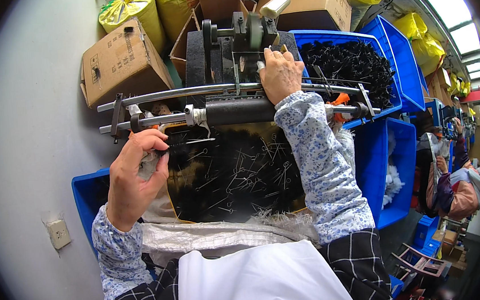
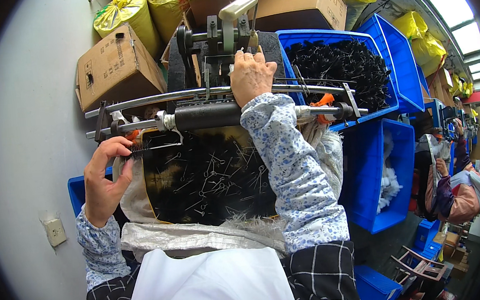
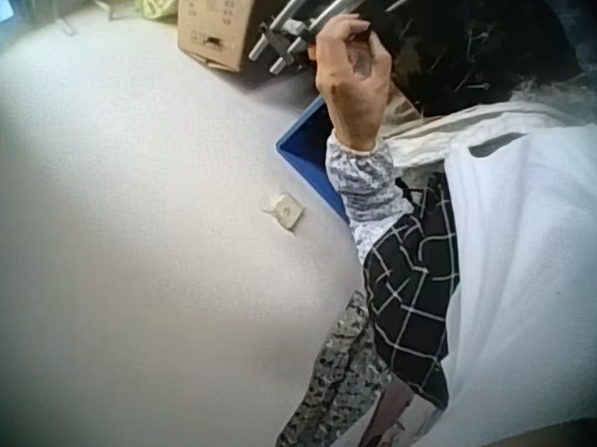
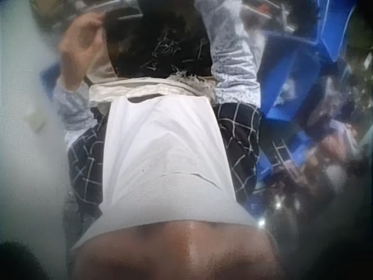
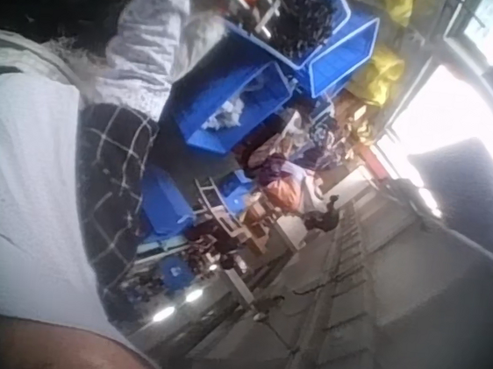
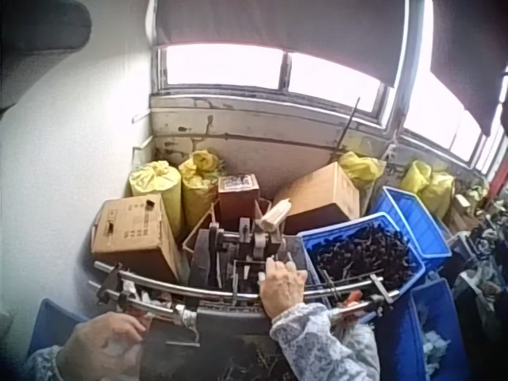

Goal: The person assembles small metal wire components and plastic parts using a manual benchtop machine.

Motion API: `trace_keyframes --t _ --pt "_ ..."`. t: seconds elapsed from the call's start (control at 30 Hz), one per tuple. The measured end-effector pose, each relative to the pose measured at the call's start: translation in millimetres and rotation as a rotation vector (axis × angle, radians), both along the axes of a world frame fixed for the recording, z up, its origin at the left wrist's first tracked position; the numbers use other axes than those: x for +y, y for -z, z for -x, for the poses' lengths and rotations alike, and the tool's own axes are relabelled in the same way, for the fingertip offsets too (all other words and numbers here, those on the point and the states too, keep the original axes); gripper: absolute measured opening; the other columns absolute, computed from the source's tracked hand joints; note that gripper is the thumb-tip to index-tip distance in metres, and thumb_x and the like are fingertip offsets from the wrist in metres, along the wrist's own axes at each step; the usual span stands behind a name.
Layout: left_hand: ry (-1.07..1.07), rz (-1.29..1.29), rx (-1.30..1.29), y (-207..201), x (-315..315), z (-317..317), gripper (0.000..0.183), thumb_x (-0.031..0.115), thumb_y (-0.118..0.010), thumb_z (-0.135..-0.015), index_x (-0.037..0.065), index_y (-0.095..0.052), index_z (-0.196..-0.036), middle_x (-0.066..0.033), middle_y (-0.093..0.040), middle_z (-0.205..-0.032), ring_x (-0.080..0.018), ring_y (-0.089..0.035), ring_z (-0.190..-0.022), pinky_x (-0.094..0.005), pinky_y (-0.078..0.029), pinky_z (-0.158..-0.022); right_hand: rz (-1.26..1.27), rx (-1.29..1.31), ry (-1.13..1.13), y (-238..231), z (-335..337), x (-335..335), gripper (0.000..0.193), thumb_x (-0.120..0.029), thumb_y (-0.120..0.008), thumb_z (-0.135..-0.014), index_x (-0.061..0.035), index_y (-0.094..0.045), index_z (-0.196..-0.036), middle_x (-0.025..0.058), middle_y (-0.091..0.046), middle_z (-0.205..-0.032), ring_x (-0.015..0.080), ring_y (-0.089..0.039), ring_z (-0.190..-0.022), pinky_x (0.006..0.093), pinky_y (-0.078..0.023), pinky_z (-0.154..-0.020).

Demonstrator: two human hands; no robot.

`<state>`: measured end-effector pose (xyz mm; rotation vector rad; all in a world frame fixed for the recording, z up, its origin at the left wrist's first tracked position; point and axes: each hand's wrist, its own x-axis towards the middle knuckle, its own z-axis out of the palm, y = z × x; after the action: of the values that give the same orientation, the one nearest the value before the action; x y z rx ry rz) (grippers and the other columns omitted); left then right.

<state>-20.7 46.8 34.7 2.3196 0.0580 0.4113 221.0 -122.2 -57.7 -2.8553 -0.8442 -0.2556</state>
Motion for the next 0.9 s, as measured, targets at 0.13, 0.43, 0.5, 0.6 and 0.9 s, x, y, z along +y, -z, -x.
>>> trace_keyframes --t 0.13,0.43,0.5,0.6,0.9 --pt "0.011 -0.015 -0.040 5.3 -1.1 -0.9 0.023 -0.007 -0.061 -0.072 0.001 -0.053 -0.091 -0.0121 -0.058 -0.099 -0.0216 -0.059 -0.085 -0.0283 -0.047 -0.076 0.060 -0.009 0.048 -3.1 -6.6 -15.2 0.036 -0.025 -0.055 -0.081 -0.0085 -0.055 -0.113 0.0065 -0.061 -0.103 0.0236 -0.053 -0.099 0.0417 -0.037 -0.081" --pt "0.034 0.125 -0.039 10.3 -9.3 -19.1 0.020 -0.004 -0.060 -0.076 0.002 -0.054 -0.093 -0.0100 -0.059 -0.099 -0.0181 -0.059 -0.085 -0.0261 -0.047 -0.075 -0.056 0.098 0.017 -8.3 -58.9 -64.6 0.025 -0.027 -0.049 -0.084 -0.0142 -0.063 -0.101 0.0099 -0.061 -0.098 0.0301 -0.058 -0.093 0.0433 -0.045 -0.078" --pt "0.068 0.175 -0.004 12.4 -14.0 -25.4 0.019 -0.002 -0.061 -0.076 0.003 -0.054 -0.093 -0.0084 -0.059 -0.099 -0.0162 -0.058 -0.085 -0.0251 -0.046 -0.075 -0.014 0.038 -0.066 -5.6 -73.0 -69.1 0.024 -0.024 -0.046 -0.085 -0.0155 -0.064 -0.100 0.0078 -0.060 -0.104 0.0300 -0.059 -0.090 0.0443 -0.045 -0.080" --pt "0.110 0.266 0.018 20.0 -13.9 -29.5 0.019 -0.002 -0.062 -0.076 0.003 -0.054 -0.093 -0.0081 -0.059 -0.098 -0.0158 -0.058 -0.084 -0.0245 -0.046 -0.075 0.105 0.275 0.041 -23.0 -80.0 -76.9 0.023 -0.020 -0.047 -0.085 -0.0162 -0.064 -0.100 0.0079 -0.059 -0.107 0.0296 -0.060 -0.090 0.0439 -0.046 -0.080" --pt "0.100 0.402 -0.149 43.0 -60.7 -62.0 0.022 -0.005 -0.061 -0.074 0.001 -0.054 -0.094 -0.0103 -0.057 -0.102 -0.0190 -0.060 -0.086 -0.0266 -0.049 -0.074 -0.332 0.430 -0.408 -73.8 74.0 -53.0 0.031 -0.024 -0.058 -0.082 -0.0030 -0.055 -0.104 0.0157 -0.061 -0.093 0.0302 -0.061 -0.082 0.0359 -0.049 -0.072"
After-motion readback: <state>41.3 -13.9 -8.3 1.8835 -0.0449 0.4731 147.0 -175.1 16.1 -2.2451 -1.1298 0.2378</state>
